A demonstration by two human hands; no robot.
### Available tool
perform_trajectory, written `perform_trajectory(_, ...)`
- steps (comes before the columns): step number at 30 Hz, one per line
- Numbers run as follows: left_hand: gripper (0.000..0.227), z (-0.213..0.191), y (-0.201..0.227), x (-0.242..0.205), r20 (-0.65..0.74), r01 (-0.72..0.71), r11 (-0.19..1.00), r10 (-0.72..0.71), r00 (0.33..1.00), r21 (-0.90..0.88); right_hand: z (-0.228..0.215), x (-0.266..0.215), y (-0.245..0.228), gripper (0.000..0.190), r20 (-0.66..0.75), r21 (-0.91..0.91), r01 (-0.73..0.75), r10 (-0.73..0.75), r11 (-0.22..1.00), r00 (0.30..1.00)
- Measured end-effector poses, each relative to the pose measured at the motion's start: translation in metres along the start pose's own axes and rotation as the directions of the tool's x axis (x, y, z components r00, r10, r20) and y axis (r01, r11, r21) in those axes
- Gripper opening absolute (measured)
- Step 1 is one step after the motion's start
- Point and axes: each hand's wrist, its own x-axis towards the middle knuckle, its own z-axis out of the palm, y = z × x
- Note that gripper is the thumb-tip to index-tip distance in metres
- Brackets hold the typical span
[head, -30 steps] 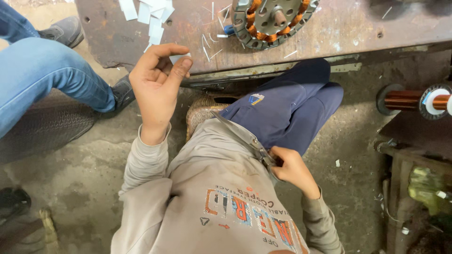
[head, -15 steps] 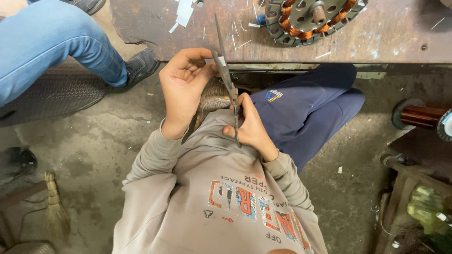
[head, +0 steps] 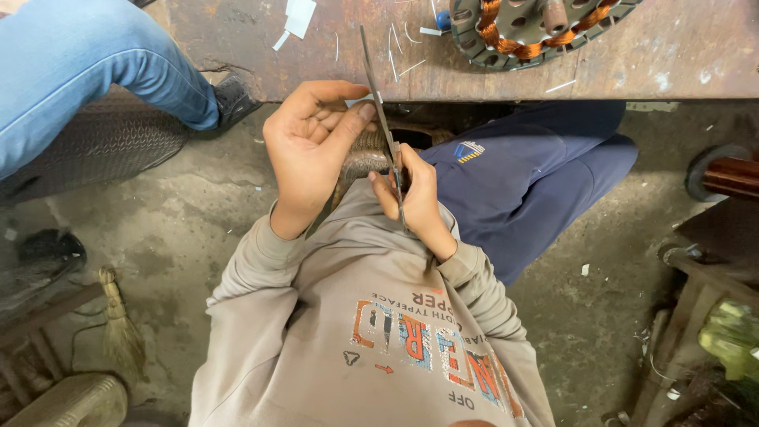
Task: The person cuts small white rectangular pieces using scissors and inserts them into the slots of a copper-wound motor stator. The person repeats this process for multiple slots, handling the stator and pieces by hand.
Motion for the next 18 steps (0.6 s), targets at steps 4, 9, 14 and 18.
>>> perform_trajectory(4, 0.019, -0.006, 0.000, 0.003, 0.039, 0.016, 0.998, -0.018, 0.999, 0.052, 0.007, 0.001, 0.014, 0.046, -0.088, 0.021, 0.000, 0.002, 1.000, 0.996)
perform_trajectory(9, 0.019, -0.008, 0.004, 0.002, 0.043, -0.017, 0.993, 0.012, 0.999, 0.114, 0.006, 0.002, 0.025, 0.049, -0.051, 0.078, -0.010, 0.014, 0.997, 0.999)
perform_trajectory(14, 0.024, -0.009, 0.016, -0.001, 0.064, -0.154, 0.960, 0.143, 0.988, 0.234, -0.002, -0.004, 0.024, 0.037, 0.110, 0.264, -0.057, 0.029, 0.963, 0.994)
perform_trajectory(18, 0.028, -0.006, 0.023, 0.000, 0.079, -0.073, 0.975, 0.058, 0.995, 0.211, -0.005, -0.005, 0.024, 0.031, 0.165, 0.295, -0.072, 0.023, 0.953, 0.986)
